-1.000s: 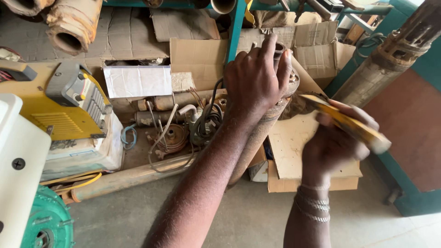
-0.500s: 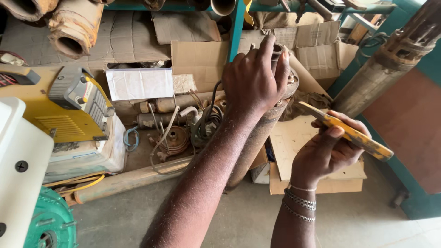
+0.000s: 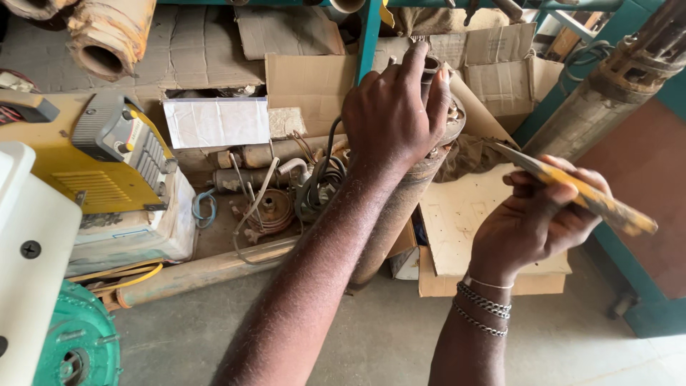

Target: The person uses a yellow-handled scraper to clean the top surface of a cylindrical metal part. They repeatedly scrape the top rim and interior edges while holding the part steady with the other hand.

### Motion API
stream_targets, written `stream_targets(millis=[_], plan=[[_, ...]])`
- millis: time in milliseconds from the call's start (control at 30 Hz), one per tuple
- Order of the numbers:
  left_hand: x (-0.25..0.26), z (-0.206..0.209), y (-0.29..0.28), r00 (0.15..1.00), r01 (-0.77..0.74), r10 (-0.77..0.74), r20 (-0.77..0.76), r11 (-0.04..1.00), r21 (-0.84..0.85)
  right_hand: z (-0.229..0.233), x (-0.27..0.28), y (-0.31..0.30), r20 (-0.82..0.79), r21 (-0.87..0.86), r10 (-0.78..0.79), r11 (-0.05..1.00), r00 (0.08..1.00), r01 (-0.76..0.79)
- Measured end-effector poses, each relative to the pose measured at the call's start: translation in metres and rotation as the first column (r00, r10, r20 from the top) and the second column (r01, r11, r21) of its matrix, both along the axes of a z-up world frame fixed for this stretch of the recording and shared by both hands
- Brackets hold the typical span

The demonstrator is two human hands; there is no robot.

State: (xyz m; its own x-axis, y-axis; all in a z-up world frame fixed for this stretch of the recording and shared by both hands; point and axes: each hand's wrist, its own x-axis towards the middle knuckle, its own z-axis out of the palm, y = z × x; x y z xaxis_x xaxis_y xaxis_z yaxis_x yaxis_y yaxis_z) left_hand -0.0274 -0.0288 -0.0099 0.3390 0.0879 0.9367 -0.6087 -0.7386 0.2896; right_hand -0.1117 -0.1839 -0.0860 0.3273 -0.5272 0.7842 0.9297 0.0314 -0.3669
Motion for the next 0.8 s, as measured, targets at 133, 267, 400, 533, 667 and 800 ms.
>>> stream_targets(millis=[133,267,400,533,667,800], plan=[[-0.007,-0.005,-0.004,1.0,0.017,-0.017,-0.008,1.0,0.015,-0.009,-0.004,0.01,-0.166,-0.082,-0.014,0.997,0.986,0.0],[-0.004,0.002,0.001,1.0,0.019,-0.019,-0.024,1.0,-0.008,-0.004,-0.001,0.022,-0.057,-0.067,-0.106,0.993,0.993,0.102],[-0.006,-0.005,-0.005,1.0,0.002,-0.002,-0.004,1.0,0.006,-0.007,-0.008,0.019,-0.136,-0.148,-0.246,0.963,0.96,0.225],[0.001,0.0,-0.002,0.998,0.048,-0.049,-0.04,0.999,-0.026,-0.002,0.0,0.022,-0.057,-0.066,-0.123,0.991,0.991,0.119],[-0.002,-0.01,-0.006,0.999,0.028,-0.028,-0.02,1.0,-0.004,-0.006,-0.006,0.009,-0.165,-0.215,-0.352,0.924,0.921,0.315],[0.003,-0.007,-0.002,0.999,0.008,-0.008,0.04,1.0,0.002,-0.002,-0.002,0.005,-0.032,-0.015,-0.141,0.99,0.99,0.141]])
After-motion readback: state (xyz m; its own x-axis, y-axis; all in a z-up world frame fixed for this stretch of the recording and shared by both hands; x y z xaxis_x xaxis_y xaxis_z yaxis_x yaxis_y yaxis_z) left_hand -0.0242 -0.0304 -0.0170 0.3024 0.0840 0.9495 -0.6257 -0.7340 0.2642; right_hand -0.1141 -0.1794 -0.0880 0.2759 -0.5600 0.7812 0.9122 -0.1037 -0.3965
